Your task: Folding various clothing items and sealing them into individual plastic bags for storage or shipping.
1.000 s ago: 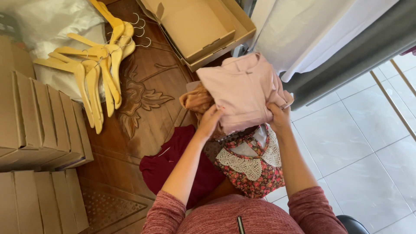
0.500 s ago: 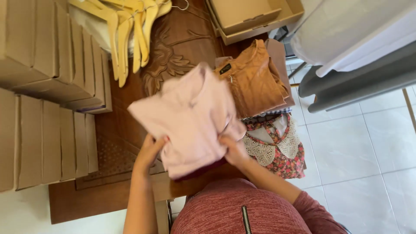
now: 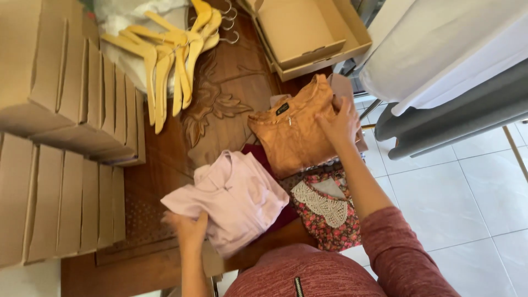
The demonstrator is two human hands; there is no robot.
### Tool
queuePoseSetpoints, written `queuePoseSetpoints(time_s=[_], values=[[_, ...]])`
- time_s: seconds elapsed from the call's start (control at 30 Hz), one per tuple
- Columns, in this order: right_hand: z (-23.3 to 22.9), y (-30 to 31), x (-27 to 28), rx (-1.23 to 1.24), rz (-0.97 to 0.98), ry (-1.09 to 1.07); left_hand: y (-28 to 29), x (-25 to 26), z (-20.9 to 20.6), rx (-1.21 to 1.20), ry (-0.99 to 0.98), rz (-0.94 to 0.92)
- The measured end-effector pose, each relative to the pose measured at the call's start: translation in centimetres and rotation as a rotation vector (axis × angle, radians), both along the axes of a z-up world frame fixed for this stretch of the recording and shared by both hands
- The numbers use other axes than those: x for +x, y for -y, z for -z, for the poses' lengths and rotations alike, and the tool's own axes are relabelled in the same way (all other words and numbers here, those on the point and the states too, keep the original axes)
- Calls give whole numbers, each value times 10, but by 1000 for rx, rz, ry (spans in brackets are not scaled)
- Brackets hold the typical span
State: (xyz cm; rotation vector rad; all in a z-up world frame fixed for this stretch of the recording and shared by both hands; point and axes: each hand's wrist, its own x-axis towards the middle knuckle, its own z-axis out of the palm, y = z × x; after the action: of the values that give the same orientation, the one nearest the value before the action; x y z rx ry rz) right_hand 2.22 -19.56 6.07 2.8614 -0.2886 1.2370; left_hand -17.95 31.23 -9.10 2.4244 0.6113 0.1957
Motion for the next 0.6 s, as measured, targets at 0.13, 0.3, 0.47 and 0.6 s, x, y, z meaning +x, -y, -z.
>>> queuePoseSetpoints(time_s=[0.13,0.3,0.47,0.6], values=[[24,-1,-10,515,-145,-453,60,20,-152,-107,-167,-145],[50,33,-15,1092,-161,-299,106,49,-189,-17,108,95],[43,84,-3,1359,-192,-149,145,71,-191,-155,194,298],[115,131,11,900,-152,-323,179,89,-152,-348,225,677]])
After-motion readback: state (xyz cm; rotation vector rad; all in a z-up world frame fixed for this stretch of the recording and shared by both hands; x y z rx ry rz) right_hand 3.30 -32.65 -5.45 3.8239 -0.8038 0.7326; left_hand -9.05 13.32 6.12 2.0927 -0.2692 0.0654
